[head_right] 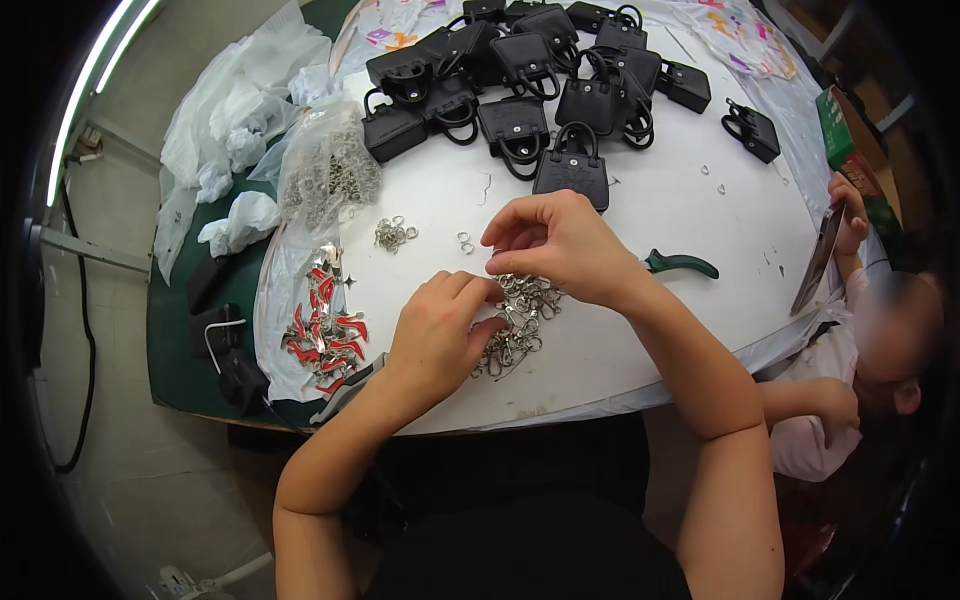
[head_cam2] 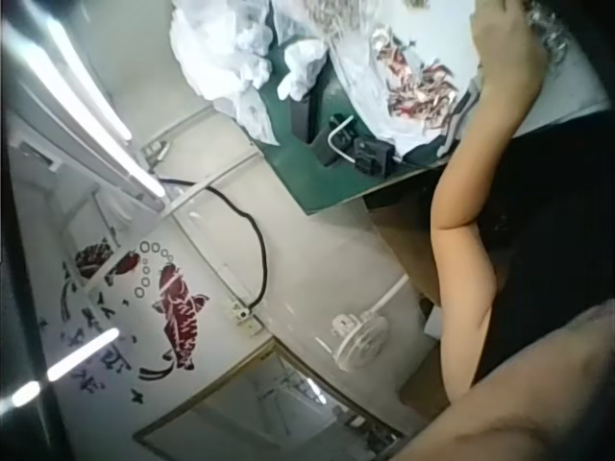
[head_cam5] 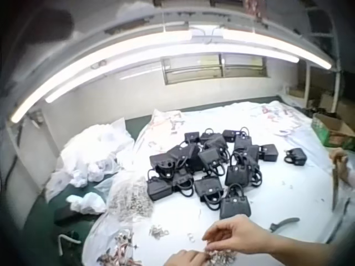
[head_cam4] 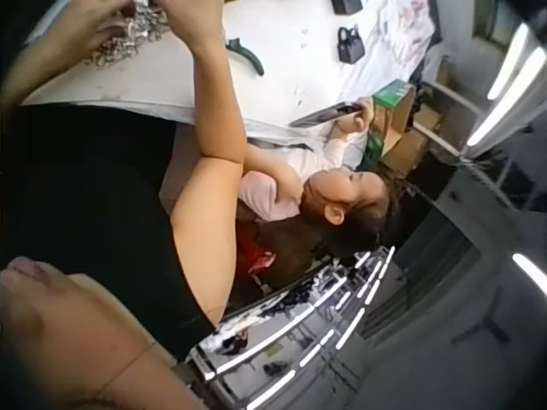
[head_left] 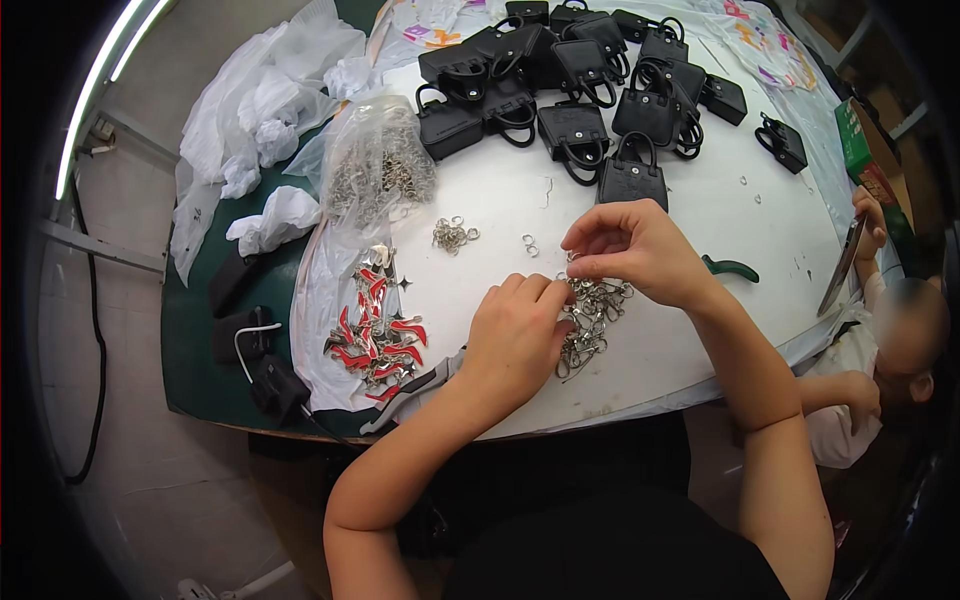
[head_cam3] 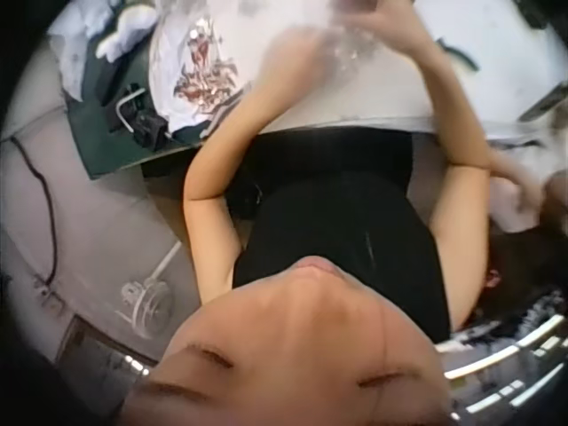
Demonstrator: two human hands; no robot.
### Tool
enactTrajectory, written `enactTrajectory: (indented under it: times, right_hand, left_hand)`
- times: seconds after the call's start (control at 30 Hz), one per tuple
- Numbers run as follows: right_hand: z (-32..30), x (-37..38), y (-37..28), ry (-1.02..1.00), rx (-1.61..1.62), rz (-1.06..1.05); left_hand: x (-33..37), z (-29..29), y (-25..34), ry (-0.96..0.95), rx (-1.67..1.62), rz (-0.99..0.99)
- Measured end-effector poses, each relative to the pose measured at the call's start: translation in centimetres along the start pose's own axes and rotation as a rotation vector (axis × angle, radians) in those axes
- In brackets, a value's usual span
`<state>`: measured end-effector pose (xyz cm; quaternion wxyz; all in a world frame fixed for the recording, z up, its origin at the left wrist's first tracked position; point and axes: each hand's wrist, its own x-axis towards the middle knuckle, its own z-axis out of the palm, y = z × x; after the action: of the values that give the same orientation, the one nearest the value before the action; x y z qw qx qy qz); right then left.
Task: The person attaches metal chain links and decorative charms to small black bag-shaped plastic pieces using pliers to open and close the rings.
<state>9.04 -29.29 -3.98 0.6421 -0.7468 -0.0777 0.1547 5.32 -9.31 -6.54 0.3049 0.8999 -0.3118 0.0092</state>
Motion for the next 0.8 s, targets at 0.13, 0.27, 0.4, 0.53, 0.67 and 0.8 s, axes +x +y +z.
enactTrajectory:
  times: [0.13, 0.27, 0.4, 0.53, 0.67, 0.8]
  right_hand:
    - [-0.9, -0.2, 1.3, 0.013, 0.019, 0.028]
    - [-0.8, -0.6, 1.4, -0.016, -0.024, -0.06]
    - [-0.6, -0.8, 1.6, 0.035, -0.024, -0.075]
    - [-0.4, -1.4, 1.9, 0.053, 0.131, -0.058]
    - [-0.5, -1.9, 1.7, 0.03, 0.186, -0.016]
    - [-0.1, -2.1, 1.1, -0.028, 0.225, 0.005]
  left_hand:
    - [1.1, 0.2, 0.0, -0.052, 0.005, 0.045]
    - [1.5, 0.0, -0.8, -0.182, 0.071, 0.131]
    - [2.4, -1.4, -2.0, -0.285, 0.055, 0.192]
    - [2.9, -2.5, -2.4, -0.363, 0.056, 0.154]
    - [3.0, -4.0, -1.6, -0.234, -0.39, -0.3]
    - [1.4, -4.1, -1.7, -0.015, -1.028, -0.484]
